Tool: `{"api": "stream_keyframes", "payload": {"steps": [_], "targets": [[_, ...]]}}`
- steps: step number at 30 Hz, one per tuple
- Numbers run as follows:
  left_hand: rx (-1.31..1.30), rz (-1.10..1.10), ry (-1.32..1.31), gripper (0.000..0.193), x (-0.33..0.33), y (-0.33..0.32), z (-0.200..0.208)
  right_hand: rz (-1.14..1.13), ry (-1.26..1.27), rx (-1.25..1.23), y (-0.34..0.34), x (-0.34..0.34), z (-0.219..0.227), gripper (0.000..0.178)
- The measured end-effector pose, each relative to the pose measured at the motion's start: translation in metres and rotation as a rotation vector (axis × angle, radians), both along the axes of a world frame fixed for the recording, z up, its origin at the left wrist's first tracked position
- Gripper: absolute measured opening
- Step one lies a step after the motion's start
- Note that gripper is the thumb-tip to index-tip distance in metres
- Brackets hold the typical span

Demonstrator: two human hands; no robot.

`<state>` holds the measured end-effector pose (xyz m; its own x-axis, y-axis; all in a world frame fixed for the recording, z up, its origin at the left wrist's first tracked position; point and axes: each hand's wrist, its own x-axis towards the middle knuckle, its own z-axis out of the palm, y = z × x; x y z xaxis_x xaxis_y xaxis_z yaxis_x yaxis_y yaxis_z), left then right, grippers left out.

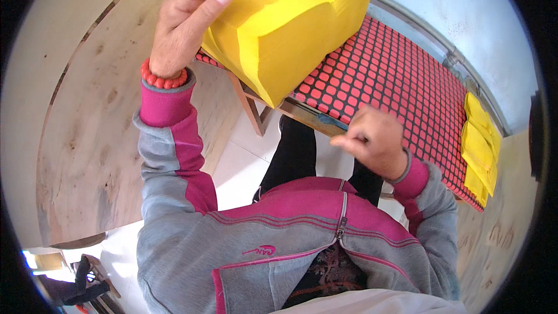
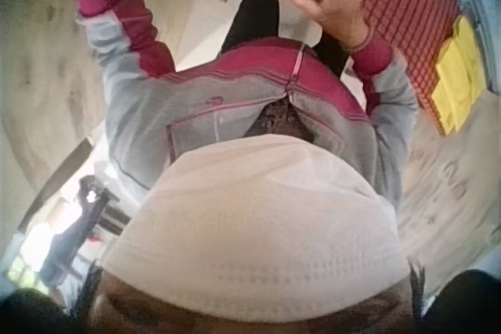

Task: The person folds yellow paper sheets by hand on a patterned table. They fold each sheet in half, smooth the crease, and stack the folded sheets. The person then picks up a stack of folded sheets and folds them again before placing them back on the table.

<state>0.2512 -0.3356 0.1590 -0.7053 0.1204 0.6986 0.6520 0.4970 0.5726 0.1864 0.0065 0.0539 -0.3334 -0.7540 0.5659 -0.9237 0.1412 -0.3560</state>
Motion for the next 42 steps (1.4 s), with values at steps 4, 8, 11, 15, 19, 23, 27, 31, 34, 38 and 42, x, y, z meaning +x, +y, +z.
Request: {"api": "stream_keyframes", "payload": {"steps": [4, 8, 11, 15, 19, 23, 27, 31, 34, 38, 42], "targets": [[0.079, -0.188, -0.148, 0.029, -0.013, -0.008, -0.003, 0.273, 0.206, -0.456, -0.055, -0.028, 0.074, 0.033], [0.18, -0.246, -0.208, 0.03, -0.015, -0.018, -0.011, 0.331, 0.449, -0.563, -0.107, -0.051, 0.092, 0.05], [0.164, -0.244, -0.195, 0.029, -0.012, -0.023, -0.013, 0.303, 0.581, -0.41, -0.119, -0.059, 0.086, 0.066], [0.06, -0.26, -0.128, 0.028, -0.011, -0.022, -0.016, 0.271, 0.632, -0.271, -0.124, -0.068, 0.076, 0.073], [-0.02, -0.274, -0.107, 0.03, -0.012, -0.024, -0.017, 0.243, 0.617, -0.24, -0.124, -0.07, 0.073, 0.073], [-0.051, -0.357, -0.107, 0.038, -0.013, -0.033, -0.014, 0.222, 0.603, -0.241, -0.126, -0.068, 0.069, 0.073], [0.092, -0.423, -0.175, 0.045, -0.014, -0.035, -0.018, 0.203, 0.608, -0.263, -0.132, -0.069, 0.067, 0.072], [0.204, -0.407, -0.193, 0.046, -0.015, -0.03, -0.022, 0.186, 0.553, -0.245, -0.132, -0.066, 0.066, 0.071], [0.219, -0.355, -0.192, 0.044, -0.015, -0.026, -0.023, 0.194, 0.485, -0.272, -0.131, -0.063, 0.065, 0.069], [0.17, -0.277, -0.171, 0.042, -0.013, -0.024, -0.022, 0.234, 0.479, -0.359, -0.134, -0.065, 0.064, 0.065], [0.18, -0.268, -0.173, 0.042, -0.013, -0.022, -0.021, 0.238, 0.472, -0.365, -0.133, -0.067, 0.063, 0.062]]}}
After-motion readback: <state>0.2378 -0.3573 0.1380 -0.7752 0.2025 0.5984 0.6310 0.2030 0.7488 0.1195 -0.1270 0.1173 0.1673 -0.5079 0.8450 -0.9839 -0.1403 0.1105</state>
